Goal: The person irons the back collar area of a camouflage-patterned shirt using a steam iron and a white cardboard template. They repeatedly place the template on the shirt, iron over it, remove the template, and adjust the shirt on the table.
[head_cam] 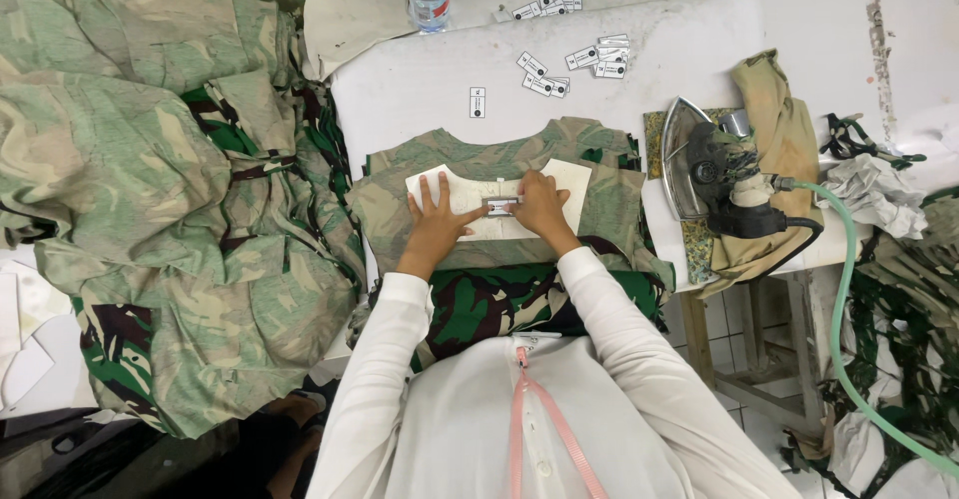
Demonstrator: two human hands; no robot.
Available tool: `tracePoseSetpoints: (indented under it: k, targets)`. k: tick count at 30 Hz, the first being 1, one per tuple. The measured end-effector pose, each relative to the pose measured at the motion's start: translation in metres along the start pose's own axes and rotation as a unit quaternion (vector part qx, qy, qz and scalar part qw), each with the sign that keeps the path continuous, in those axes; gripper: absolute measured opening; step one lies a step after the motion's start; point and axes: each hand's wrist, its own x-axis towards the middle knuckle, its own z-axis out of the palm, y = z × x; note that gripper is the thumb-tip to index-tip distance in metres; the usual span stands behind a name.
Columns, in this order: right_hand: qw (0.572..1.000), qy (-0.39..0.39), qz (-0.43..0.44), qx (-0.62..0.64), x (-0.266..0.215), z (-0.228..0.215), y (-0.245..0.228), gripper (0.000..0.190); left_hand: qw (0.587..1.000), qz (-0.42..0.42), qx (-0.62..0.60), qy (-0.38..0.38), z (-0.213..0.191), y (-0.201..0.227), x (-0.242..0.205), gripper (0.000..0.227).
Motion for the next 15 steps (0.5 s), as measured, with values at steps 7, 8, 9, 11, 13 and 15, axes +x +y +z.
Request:
tracePoseSetpoints:
  k: [7, 8, 9, 11, 13, 15]
  targets:
    - [0.998, -0.009, 0.008, 0.064, 0.001, 0.0, 0.006, 0.029, 1.0, 0.007, 0.021, -0.004, 0.005, -0.002, 0.004, 0.051]
    - [0.998, -0.01, 0.008, 0.068, 0.001, 0.0, 0.007, 0.029, 1.0, 0.008, 0.024, 0.001, 0.005, -0.002, 0.004, 0.051]
    - [0.998, -0.012, 0.009, 0.069, 0.003, 0.002, 0.012, 0.029, 1.0, 0.007, 0.024, 0.0, 0.005, -0.003, 0.004, 0.051]
    - [0.995, 0.009, -0.014, 0.095, 0.007, 0.005, 0.024, 0.024, 0.999, 0.013, 0.029, 0.001, 0.007, -0.003, 0.005, 0.051]
    - [0.99, 0.119, -0.004, 0.074, -0.01, -0.046, 0.033, 0.025, 0.999, 0.015, 0.035, 0.002, 0.005, -0.003, 0.005, 0.052]
    - [0.974, 0.222, 0.006, 0.05, -0.026, -0.101, 0.048, 0.027, 0.999, 0.014, 0.037, -0.002, 0.005, -0.003, 0.003, 0.052]
